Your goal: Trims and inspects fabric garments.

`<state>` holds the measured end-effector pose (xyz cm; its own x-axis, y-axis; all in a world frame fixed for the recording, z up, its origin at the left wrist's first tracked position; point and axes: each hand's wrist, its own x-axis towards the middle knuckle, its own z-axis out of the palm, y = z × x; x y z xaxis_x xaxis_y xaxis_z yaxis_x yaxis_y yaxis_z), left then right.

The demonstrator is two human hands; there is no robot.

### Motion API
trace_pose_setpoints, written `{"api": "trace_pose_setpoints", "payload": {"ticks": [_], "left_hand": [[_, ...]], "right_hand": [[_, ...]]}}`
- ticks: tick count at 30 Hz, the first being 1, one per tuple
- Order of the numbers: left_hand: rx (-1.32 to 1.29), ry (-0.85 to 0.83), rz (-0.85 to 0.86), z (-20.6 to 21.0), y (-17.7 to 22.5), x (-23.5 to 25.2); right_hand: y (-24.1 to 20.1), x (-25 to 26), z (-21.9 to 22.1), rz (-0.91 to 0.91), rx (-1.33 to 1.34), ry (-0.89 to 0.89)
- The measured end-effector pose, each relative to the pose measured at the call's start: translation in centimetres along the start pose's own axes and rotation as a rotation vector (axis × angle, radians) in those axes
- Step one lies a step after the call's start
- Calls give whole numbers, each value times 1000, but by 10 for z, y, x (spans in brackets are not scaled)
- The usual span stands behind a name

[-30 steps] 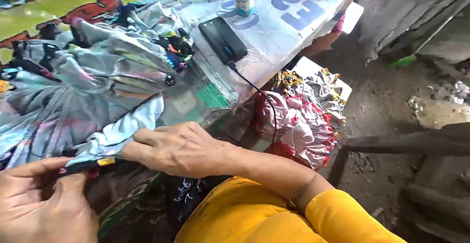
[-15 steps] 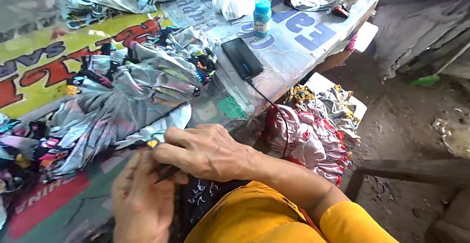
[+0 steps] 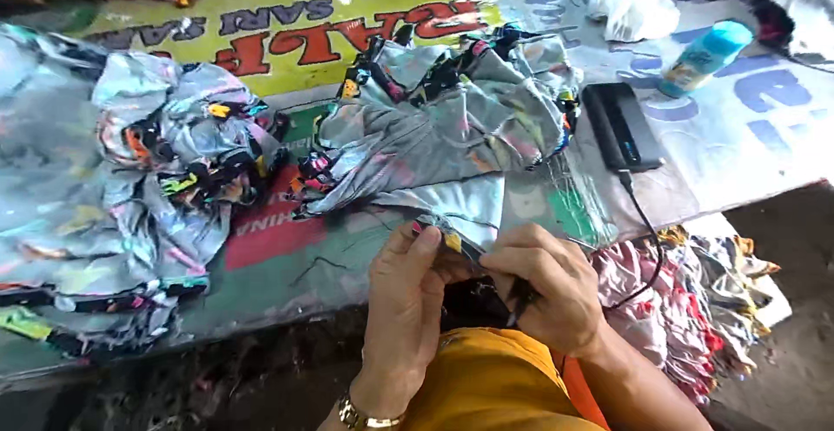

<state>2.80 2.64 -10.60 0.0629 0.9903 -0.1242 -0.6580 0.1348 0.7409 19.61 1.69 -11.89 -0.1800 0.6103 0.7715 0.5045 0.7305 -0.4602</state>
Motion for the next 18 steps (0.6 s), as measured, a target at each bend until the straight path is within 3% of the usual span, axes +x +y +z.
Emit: {"api": "trace_pose_setpoints", "payload": {"ticks": [5,9,18], "left_hand": [[-31,-25,110,-6,7,14],[116,-47,191,-10,7,19],[440,-45,371,-15,0,8]], "right_hand": [[2,0,4,9,-7,-56],[10,-1,6,75,-4,-179],[6,18,17,239,149,-52]]}}
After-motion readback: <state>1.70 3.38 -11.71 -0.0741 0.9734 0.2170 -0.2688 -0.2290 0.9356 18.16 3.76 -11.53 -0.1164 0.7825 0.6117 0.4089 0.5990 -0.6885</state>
